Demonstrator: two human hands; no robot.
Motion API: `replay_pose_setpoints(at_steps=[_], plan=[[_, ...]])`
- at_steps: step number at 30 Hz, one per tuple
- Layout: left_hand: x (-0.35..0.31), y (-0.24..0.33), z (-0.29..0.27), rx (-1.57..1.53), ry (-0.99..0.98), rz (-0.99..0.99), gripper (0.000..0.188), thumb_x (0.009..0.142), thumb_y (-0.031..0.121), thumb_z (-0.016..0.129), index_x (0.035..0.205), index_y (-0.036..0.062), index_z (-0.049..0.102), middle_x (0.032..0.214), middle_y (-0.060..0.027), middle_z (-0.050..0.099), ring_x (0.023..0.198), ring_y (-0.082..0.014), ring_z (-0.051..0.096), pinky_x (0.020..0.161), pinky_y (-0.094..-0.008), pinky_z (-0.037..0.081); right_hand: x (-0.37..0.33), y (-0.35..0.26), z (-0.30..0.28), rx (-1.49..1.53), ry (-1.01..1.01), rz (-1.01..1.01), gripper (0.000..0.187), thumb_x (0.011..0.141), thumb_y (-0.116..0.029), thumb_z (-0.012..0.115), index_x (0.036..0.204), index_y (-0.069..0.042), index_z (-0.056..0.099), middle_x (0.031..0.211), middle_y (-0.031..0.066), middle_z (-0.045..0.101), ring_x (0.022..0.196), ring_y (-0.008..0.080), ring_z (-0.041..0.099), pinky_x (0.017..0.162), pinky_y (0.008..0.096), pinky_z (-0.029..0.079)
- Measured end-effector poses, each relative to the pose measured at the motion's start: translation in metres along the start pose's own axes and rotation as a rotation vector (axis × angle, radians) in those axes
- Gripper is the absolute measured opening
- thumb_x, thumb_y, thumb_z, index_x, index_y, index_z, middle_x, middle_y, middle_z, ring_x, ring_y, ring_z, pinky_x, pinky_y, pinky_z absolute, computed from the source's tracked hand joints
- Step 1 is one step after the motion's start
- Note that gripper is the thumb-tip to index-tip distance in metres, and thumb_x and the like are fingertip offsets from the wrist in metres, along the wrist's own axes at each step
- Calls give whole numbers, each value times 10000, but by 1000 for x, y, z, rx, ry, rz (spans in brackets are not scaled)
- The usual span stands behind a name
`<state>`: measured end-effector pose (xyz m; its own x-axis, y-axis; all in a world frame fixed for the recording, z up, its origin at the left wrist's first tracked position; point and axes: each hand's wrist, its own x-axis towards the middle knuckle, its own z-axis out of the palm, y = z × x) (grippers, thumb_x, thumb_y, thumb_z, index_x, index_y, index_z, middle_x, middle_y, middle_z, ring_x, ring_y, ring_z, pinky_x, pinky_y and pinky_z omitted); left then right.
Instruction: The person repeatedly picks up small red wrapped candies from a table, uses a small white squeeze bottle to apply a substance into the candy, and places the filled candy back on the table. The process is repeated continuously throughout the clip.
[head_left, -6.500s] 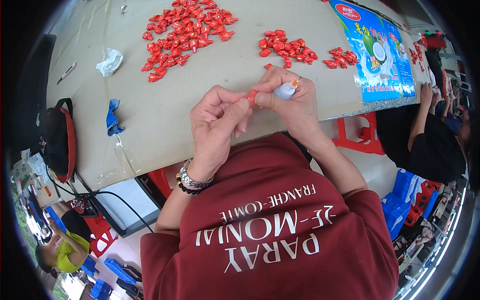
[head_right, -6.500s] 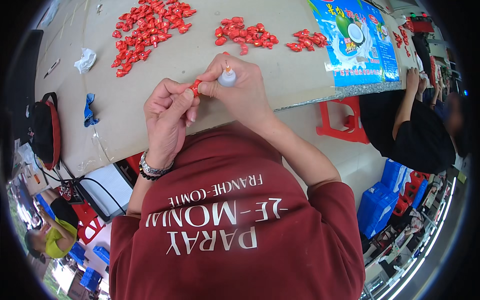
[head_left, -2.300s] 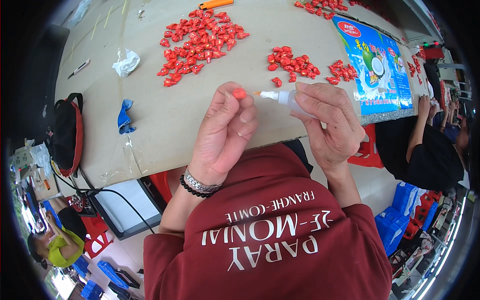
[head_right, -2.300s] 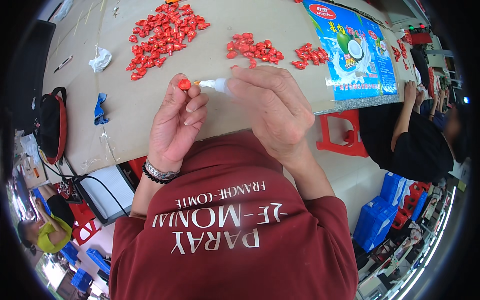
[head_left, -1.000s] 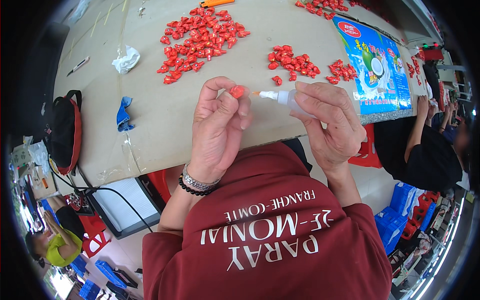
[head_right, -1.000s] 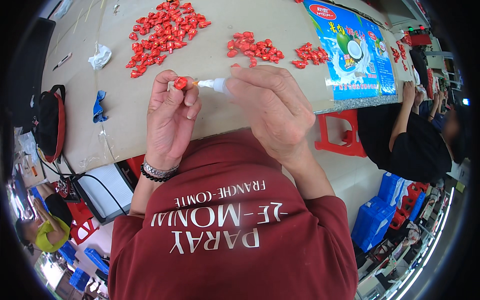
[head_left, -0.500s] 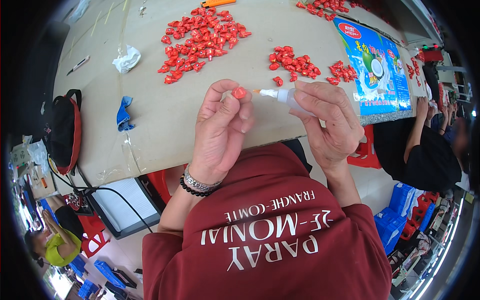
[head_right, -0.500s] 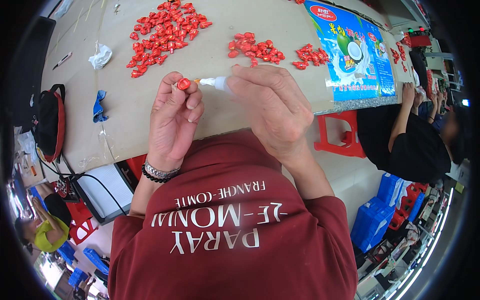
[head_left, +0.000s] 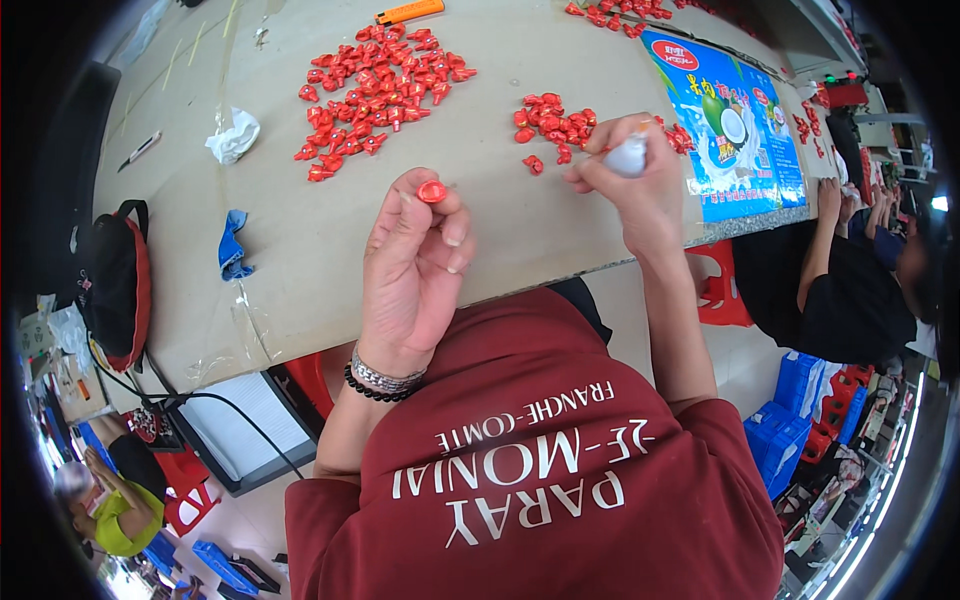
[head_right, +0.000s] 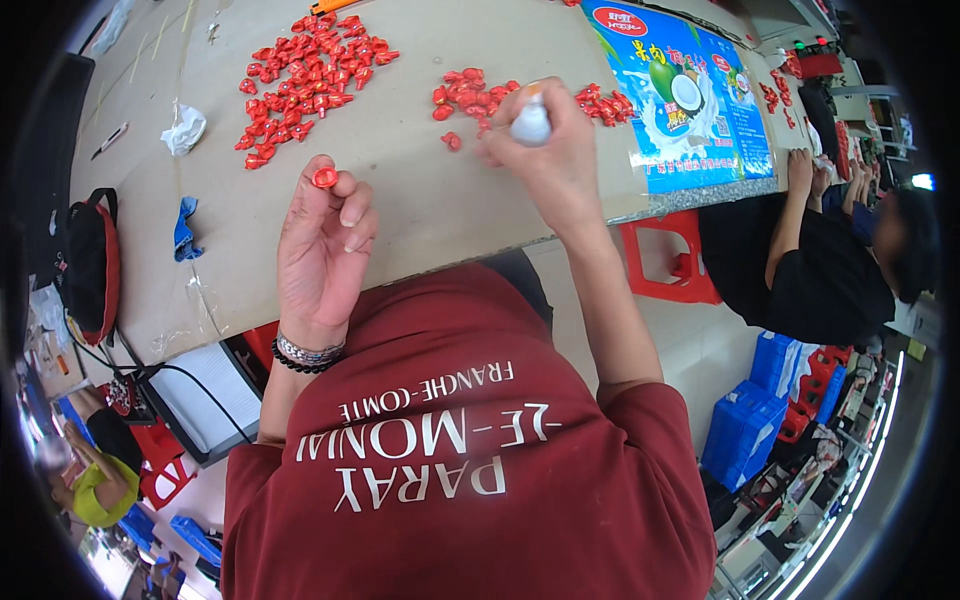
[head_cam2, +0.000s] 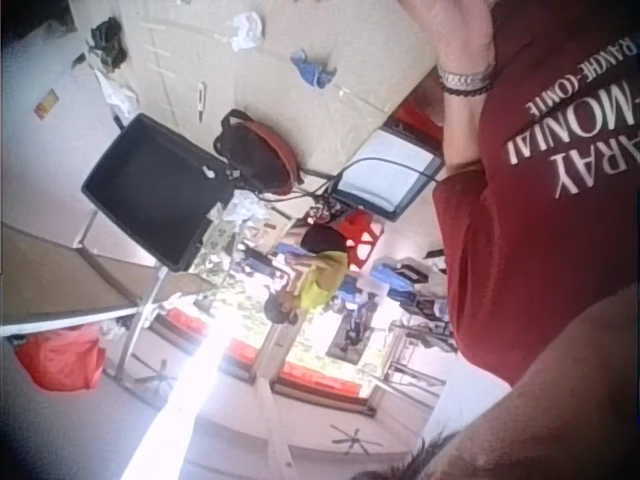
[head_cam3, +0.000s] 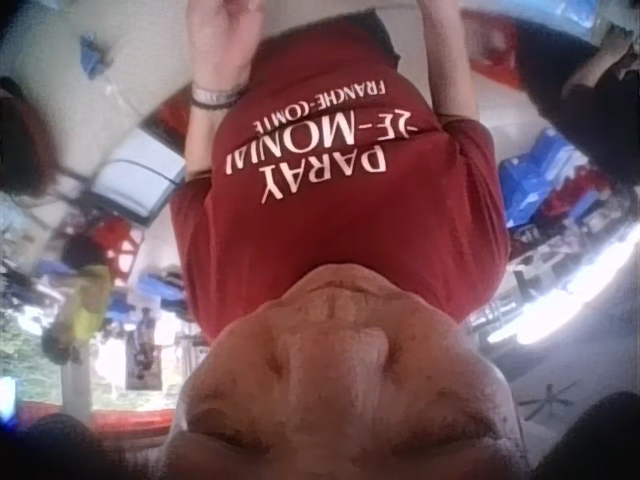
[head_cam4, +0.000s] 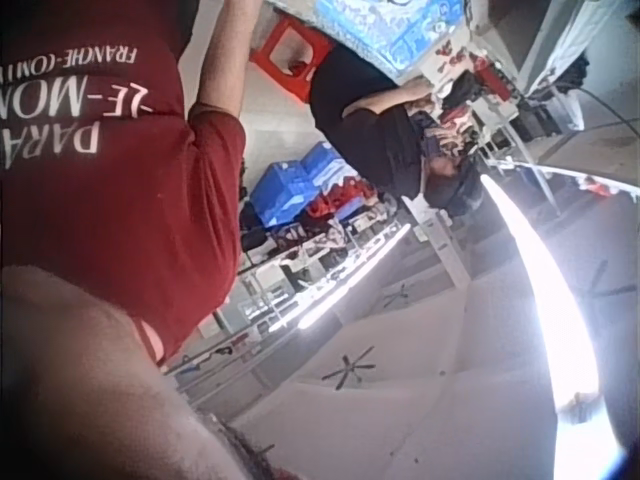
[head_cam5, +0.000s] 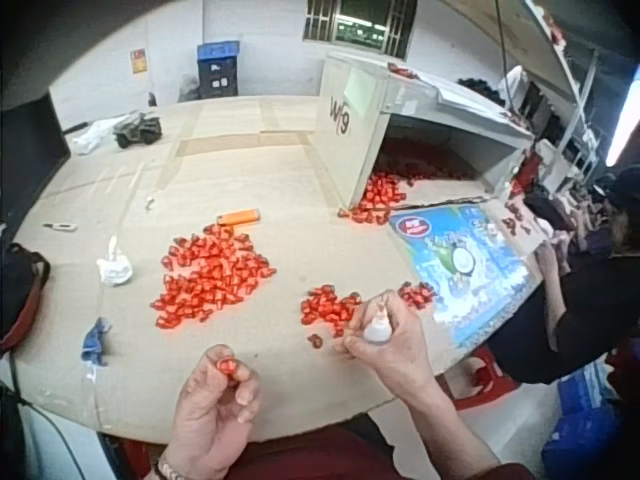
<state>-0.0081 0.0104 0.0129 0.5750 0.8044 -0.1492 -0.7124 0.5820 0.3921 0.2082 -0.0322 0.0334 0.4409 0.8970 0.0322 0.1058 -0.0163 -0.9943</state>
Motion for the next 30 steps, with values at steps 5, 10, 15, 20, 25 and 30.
replay_pose_setpoints(at_steps=[5,10,15,20,25,30], plan=[[-1,-1,-5,-106,18,-41,214,961,245,521,1070,62,541,878,-24,566,721,-115,473,543,-231,386,5,10,11,-674,-50,-270,143,725,-74,705,844,-38,634,784,82,628,653,232,627,587,337,486],[-3,-1,-10,-110,25,-39,237,958,268,524,1069,59,544,855,-17,561,719,-114,470,540,-232,382,3,13,22,-854,-26,-430,140,718,-86,702,849,-56,664,803,79,632,668,286,619,568,389,471],[-4,-3,-8,-25,30,-30,261,948,285,538,1057,49,554,841,-10,562,702,-110,472,541,-231,375,2,9,35,-1028,-99,-349,205,711,-69,711,914,-75,685,802,71,627,681,254,614,590,361,474],[-5,-3,-4,47,78,-24,245,941,265,557,1032,39,575,834,-5,572,680,-91,473,542,-225,372,-1,13,35,-1057,-72,-364,176,716,-31,684,887,-59,654,780,84,628,664,265,617,577,357,475],[-5,-3,-4,125,63,-23,216,943,230,557,1042,40,578,848,-23,588,679,-94,454,532,-211,362,-5,9,32,-724,-35,-272,190,751,25,634,930,-35,612,776,106,654,665,191,651,591,313,502],[-5,-4,2,209,126,0,199,945,197,555,1038,24,586,849,-22,602,666,-79,467,530,-210,365,-12,-4,32,-7,-114,147,147,761,23,679,891,-22,629,815,79,658,663,150,631,605,258,522]])
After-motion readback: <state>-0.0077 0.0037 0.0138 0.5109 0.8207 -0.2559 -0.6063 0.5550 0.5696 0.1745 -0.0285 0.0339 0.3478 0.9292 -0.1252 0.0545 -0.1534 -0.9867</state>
